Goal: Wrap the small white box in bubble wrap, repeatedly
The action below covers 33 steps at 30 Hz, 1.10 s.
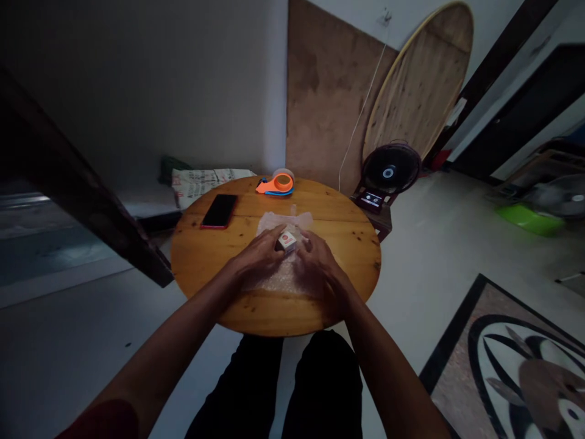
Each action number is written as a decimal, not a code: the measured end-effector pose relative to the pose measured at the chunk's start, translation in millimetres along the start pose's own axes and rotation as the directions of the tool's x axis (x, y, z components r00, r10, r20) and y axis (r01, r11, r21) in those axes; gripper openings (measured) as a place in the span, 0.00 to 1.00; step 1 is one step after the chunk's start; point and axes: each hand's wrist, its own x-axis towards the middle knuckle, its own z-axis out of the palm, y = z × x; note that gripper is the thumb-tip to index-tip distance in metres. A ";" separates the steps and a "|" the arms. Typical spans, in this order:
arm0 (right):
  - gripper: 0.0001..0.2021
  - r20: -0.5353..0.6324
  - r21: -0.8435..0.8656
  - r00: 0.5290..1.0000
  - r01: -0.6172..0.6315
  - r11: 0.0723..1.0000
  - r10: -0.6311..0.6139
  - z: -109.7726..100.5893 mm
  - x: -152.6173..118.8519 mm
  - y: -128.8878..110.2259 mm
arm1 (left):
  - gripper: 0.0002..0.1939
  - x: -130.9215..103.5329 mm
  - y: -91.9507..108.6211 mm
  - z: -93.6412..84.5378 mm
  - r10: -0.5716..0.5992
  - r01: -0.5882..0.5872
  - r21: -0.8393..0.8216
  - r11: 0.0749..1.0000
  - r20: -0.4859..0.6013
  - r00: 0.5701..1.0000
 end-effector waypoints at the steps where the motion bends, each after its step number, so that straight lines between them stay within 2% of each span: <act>1: 0.23 0.024 -0.007 1.000 0.010 1.000 -0.010 0.7 4.2 3.1 | 0.35 0.4 -2.3 4.5 0.018 -0.018 -0.017 1.000 -0.009 1.000; 5: 0.32 0.115 -0.038 0.990 0.086 0.996 -0.081 5.0 17.2 11.5 | 0.39 0.7 -8.3 13.9 0.050 -0.050 0.010 0.999 -0.055 0.997; 10: 0.32 0.129 -0.100 0.991 0.044 0.994 -0.031 8.4 24.4 6.3 | 0.44 2.0 -8.1 17.5 0.050 -0.048 0.026 0.998 -0.063 0.997; 16: 0.24 0.165 0.121 0.986 -0.039 0.992 0.019 2.5 17.3 -8.6 | 0.44 0.6 -6.7 19.2 0.102 -0.106 -0.017 0.994 -0.152 0.983; 19: 0.24 0.158 0.222 0.986 -0.088 0.971 0.053 3.0 11.3 -17.0 | 0.43 0.4 -6.5 20.7 0.134 -0.143 -0.031 0.989 -0.202 0.970; 23: 0.25 0.022 0.105 0.995 -0.094 0.990 0.092 9.3 6.3 -24.8 | 0.45 1.1 -8.3 24.4 0.161 -0.185 -0.097 0.978 -0.215 0.963; 27: 0.20 -0.086 0.073 0.987 -0.129 0.989 0.135 6.7 -1.3 -23.4 | 0.48 0.9 -12.5 29.3 0.116 -0.144 -0.244 0.959 -0.124 0.985; 30: 0.20 -0.244 0.071 0.956 -0.153 0.986 0.166 -7.1 -14.0 -16.0 | 0.45 -0.9 -13.8 32.7 0.151 -0.159 -0.141 0.977 -0.065 0.986; 33: 0.21 -0.425 -0.058 0.896 -0.171 0.984 0.130 -27.9 -28.3 0.2 | 0.41 -3.3 -11.9 33.3 0.220 -0.220 0.001 0.976 -0.025 0.975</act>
